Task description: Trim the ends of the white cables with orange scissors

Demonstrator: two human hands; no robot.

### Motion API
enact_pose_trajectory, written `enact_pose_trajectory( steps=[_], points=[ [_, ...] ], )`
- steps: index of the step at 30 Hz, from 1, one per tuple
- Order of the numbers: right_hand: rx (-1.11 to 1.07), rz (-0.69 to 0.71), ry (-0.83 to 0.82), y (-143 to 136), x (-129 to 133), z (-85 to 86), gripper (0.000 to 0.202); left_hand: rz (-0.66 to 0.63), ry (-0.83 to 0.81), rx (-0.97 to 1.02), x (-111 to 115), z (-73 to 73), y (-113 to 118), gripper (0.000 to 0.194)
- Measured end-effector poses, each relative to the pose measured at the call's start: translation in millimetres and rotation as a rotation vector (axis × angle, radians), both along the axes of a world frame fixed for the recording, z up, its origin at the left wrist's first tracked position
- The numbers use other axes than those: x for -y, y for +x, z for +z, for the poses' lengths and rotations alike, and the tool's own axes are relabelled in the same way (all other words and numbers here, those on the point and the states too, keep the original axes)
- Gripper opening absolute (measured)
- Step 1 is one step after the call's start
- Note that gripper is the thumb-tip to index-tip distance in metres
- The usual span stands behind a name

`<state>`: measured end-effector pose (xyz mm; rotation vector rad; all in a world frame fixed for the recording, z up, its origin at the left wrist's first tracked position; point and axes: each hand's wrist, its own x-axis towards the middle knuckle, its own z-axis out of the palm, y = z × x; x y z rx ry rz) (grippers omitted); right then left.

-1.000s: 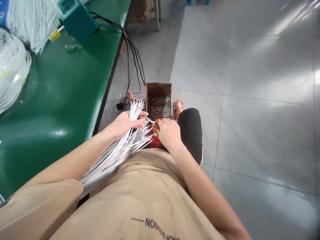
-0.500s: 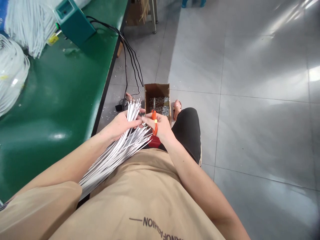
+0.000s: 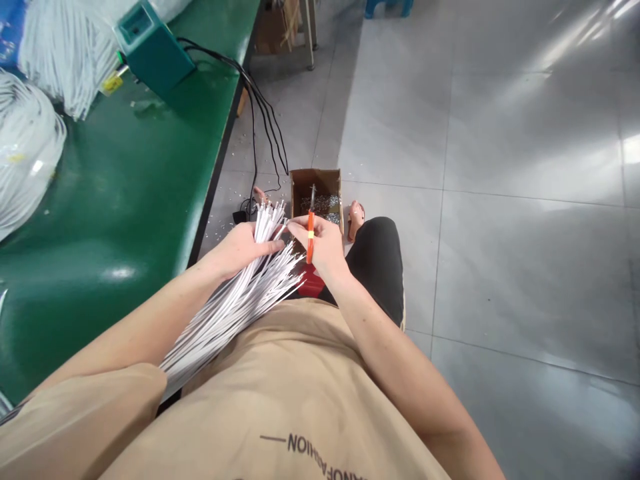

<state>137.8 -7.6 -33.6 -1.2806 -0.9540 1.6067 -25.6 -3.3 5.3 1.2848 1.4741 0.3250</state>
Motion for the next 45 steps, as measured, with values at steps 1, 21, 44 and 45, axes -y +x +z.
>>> enact_pose_trajectory(
  steps=[1, 21, 44, 45],
  points=[
    [0.003, 0.023, -0.013, -0.5, -1.1, 0.4, 0.028, 0.021, -0.001, 0.012, 0.4, 0.4, 1.0, 0.051],
    [-0.172, 0.055, -0.094, 2.0, 9.5, -3.9, 0.031, 0.365, -0.076, 0.285, 0.7, 9.8, 18.5, 0.041],
    [1.086, 0.409, 0.408, 17.3, 20.6, -4.4, 0.025, 0.286, 0.067, 0.109, 2.6, 2.6, 14.0, 0.044],
    [1.070, 0.402, 0.413, 16.9, 20.9, -6.2, 0.026, 0.300, 0.049, 0.142, 2.6, 3.0, 14.7, 0.044]
  ],
)
